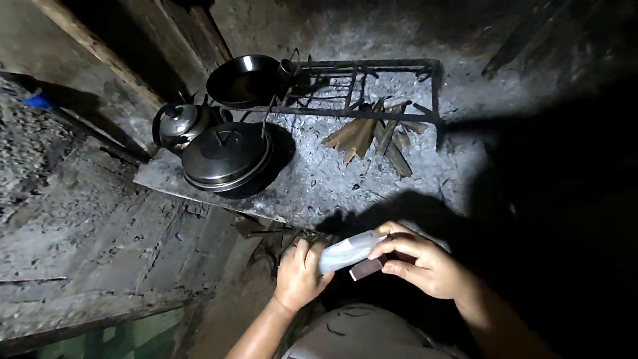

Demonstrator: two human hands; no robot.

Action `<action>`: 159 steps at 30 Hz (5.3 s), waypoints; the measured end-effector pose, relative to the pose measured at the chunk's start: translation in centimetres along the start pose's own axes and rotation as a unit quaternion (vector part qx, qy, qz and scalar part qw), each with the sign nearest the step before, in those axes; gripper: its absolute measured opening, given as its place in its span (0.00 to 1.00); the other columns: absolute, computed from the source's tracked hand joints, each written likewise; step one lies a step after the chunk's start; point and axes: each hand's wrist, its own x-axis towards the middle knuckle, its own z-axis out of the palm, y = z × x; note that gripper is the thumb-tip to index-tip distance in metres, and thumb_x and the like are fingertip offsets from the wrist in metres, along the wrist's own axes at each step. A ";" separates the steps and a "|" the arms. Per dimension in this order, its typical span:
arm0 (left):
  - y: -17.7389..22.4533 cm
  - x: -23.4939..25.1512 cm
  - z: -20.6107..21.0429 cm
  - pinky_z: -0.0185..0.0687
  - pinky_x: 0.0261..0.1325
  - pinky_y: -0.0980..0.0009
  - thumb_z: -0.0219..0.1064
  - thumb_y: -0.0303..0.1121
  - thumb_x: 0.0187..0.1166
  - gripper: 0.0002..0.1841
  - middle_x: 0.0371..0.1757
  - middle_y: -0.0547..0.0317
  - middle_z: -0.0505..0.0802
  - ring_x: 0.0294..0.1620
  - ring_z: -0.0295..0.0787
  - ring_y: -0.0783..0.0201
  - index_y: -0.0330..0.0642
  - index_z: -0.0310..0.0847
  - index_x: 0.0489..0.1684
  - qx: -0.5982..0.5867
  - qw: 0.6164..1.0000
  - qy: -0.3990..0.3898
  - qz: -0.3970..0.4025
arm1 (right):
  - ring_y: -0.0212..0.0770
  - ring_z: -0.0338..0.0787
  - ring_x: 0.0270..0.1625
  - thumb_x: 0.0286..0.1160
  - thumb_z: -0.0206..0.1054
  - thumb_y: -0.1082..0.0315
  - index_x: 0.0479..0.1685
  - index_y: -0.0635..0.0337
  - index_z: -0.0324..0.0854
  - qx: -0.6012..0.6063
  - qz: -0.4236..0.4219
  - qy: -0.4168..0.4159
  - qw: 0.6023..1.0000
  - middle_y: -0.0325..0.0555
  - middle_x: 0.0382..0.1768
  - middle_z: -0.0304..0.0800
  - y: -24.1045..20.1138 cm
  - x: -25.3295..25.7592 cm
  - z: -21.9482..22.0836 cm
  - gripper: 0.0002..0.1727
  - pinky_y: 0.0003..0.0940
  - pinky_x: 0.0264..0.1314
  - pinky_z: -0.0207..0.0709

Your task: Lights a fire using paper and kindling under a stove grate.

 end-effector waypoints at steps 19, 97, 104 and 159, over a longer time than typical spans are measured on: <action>-1.1 8.0 1.2 0.78 0.25 0.82 0.61 0.27 0.87 0.11 0.35 0.58 0.96 0.20 0.82 0.77 0.32 0.81 0.61 -0.615 0.630 -0.197 -0.431 | 0.41 0.95 0.48 0.83 0.54 0.72 0.66 0.66 0.79 0.128 0.286 0.220 0.924 0.48 0.53 0.92 1.9 2.2 -1.2 0.18 0.40 0.55 0.92; -6.5 5.0 -0.7 0.85 0.69 0.72 0.72 0.31 0.77 0.08 0.60 0.46 0.95 0.64 0.91 0.64 0.34 0.83 0.34 -0.391 0.918 0.061 0.015 | 0.42 0.92 0.50 0.74 0.69 0.67 0.37 0.59 0.92 -0.377 0.038 0.199 0.904 0.50 0.46 0.93 2.3 9.0 8.2 0.07 0.38 0.54 0.87; -6.3 4.2 0.0 0.83 0.70 0.74 0.74 0.32 0.74 0.11 0.59 0.45 0.95 0.65 0.91 0.66 0.32 0.82 0.34 -0.419 0.905 0.076 -0.018 | 0.52 0.92 0.50 0.72 0.66 0.69 0.35 0.63 0.90 -0.415 0.053 0.175 0.891 0.57 0.45 0.91 1.6 9.1 8.7 0.08 0.47 0.55 0.86; 3.4 2.6 0.2 0.91 0.59 0.72 0.78 0.24 0.68 0.14 0.43 0.69 0.97 0.46 0.94 0.75 0.40 0.87 0.52 -0.641 0.663 -0.286 -0.261 | 0.37 0.91 0.30 0.78 0.55 0.74 0.55 0.49 0.82 0.550 0.197 0.225 0.780 0.41 0.31 0.92 1.3 -3.3 6.4 0.15 0.35 0.37 0.89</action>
